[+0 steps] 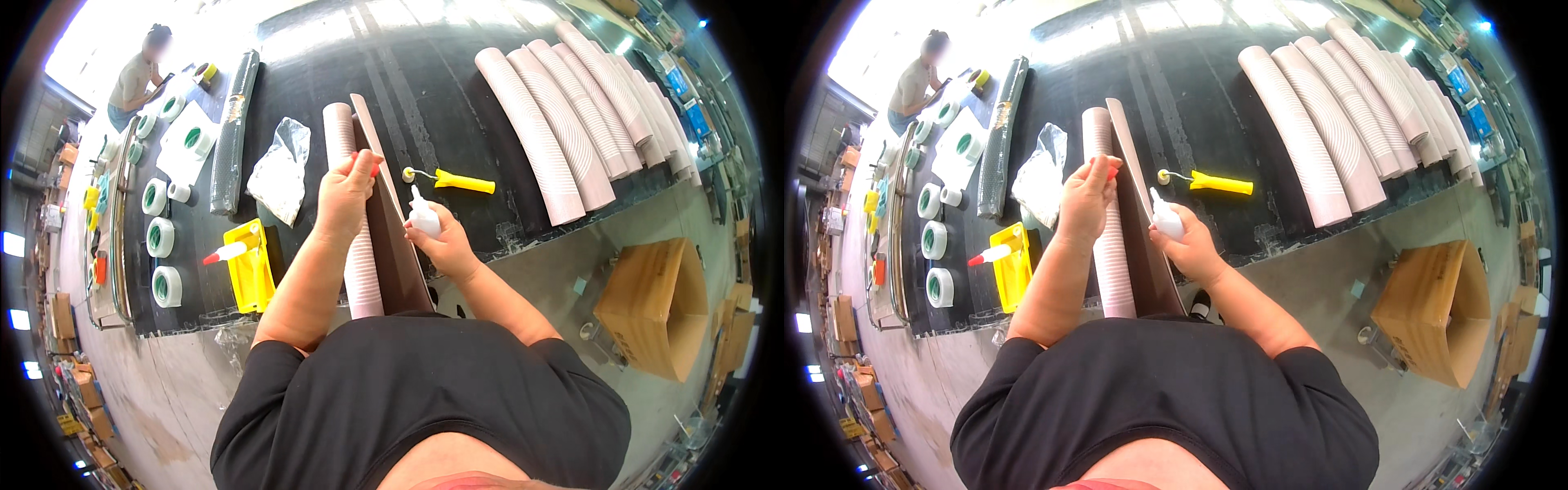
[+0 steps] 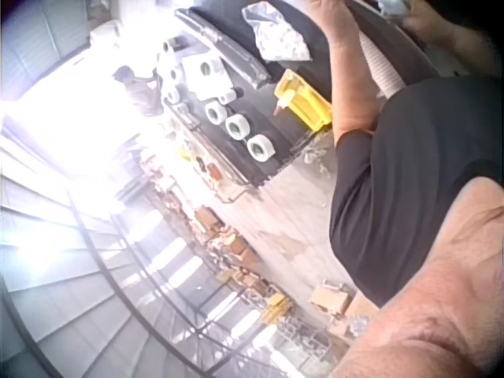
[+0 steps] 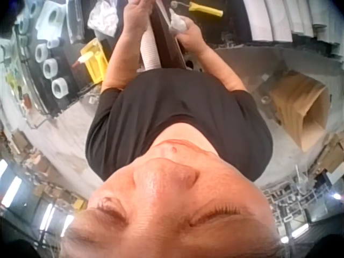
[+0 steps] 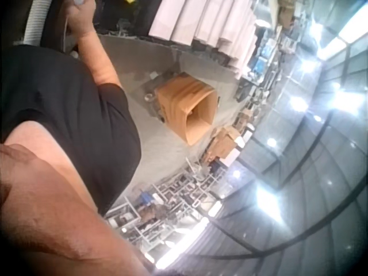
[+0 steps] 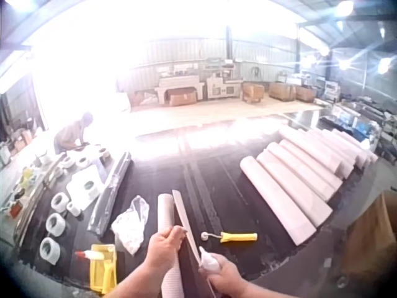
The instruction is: The person applies adhesive from a bottle onto small plastic strips and uses a small roller to press the strips onto large brown insulation rolls on a workbench.
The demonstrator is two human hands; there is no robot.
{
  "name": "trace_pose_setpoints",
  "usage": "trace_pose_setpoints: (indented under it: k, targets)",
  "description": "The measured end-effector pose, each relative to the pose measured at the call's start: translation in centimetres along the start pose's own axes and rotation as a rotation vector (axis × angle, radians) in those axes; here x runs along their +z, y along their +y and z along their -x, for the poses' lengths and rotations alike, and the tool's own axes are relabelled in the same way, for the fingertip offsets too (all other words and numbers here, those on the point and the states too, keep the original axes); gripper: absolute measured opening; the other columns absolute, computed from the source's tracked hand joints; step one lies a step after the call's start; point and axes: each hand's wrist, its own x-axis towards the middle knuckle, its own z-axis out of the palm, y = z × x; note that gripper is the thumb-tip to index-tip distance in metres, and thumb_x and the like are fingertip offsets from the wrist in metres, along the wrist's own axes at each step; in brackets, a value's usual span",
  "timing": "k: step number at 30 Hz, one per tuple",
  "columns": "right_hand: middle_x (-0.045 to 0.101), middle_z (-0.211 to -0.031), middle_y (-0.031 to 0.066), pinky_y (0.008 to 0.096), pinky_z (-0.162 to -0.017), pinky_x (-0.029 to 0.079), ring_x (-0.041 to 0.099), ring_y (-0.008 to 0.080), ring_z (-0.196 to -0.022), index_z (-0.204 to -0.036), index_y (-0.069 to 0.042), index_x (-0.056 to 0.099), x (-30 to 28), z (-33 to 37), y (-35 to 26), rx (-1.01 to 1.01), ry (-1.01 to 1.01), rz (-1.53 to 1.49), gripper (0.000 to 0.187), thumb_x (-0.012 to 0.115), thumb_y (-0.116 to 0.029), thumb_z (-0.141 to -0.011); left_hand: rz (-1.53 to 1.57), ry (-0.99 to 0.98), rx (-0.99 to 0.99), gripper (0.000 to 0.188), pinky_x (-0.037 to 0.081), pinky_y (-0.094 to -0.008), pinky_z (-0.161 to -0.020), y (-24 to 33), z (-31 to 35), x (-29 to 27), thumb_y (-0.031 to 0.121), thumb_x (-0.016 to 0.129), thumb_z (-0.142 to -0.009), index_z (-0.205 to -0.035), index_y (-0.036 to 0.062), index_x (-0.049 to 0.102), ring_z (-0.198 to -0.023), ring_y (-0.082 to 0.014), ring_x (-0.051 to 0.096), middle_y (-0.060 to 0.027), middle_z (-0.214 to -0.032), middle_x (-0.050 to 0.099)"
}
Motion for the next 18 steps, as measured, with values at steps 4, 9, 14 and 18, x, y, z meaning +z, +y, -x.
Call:
trace_pose_setpoints:
  k: [4, 9, 14, 18]
  targets:
    - [0.059, -0.111, 0.0158, 0.0415, -0.086, 0.055, 0.062, 0.0223, -0.099, -0.134, -0.005, 0.044, -0.2, 0.2, -1.2, 0.019, -0.181, -0.595, 0.046, 0.063, -0.006, -0.092, 0.172, 0.068, 0.018, 0.029, 0.031, -0.018, -0.054, -0.7, 1.9, -2.5, 0.029, 0.06, -0.101, -0.1, 0.0008, 0.068, -0.059, -0.0021, 0.039, 0.0057, -0.074, 0.052]
    - [0.06, -0.122, 0.0149, 0.0424, -0.089, 0.056, 0.062, 0.0254, -0.109, -0.138, -0.008, 0.046, 2.7, -0.8, 0.3, 0.145, -0.334, -0.82, 0.048, 0.064, -0.007, -0.094, 0.184, 0.215, -0.101, 0.032, 0.029, -0.0197, -0.052, -3.3, 5.0, -5.1, 0.032, 0.059, -0.101, -0.099, 0.0011, 0.066, -0.057, -0.0045, 0.038, 0.004, -0.07, 0.049]
    - [0.059, -0.125, 0.0134, 0.0396, -0.086, 0.056, 0.062, 0.0234, -0.108, -0.139, -0.01, 0.049, 0.9, -2.6, 5.2, 0.215, -0.189, -0.582, 0.05, 0.066, -0.011, -0.093, -0.456, 0.548, 0.103, 0.025, 0.048, -0.0297, -0.071, -9.8, 5.6, -12.9, 0.027, 0.066, -0.096, -0.094, 0.0026, 0.069, -0.074, -0.0142, 0.057, -0.0011, -0.079, 0.06]
    - [0.059, -0.122, 0.01, 0.0352, -0.083, 0.056, 0.063, 0.0211, -0.102, -0.135, -0.009, 0.048, -0.9, -2.7, 7.1, 0.183, -0.098, -0.206, 0.046, 0.063, -0.004, -0.091, -1.136, 0.507, 0.294, 0.016, 0.05, -0.0368, -0.073, -11.2, 5.8, -14.6, 0.021, 0.07, -0.088, -0.097, 0.0079, 0.07, -0.079, -0.0282, 0.061, -0.0111, -0.086, 0.059]
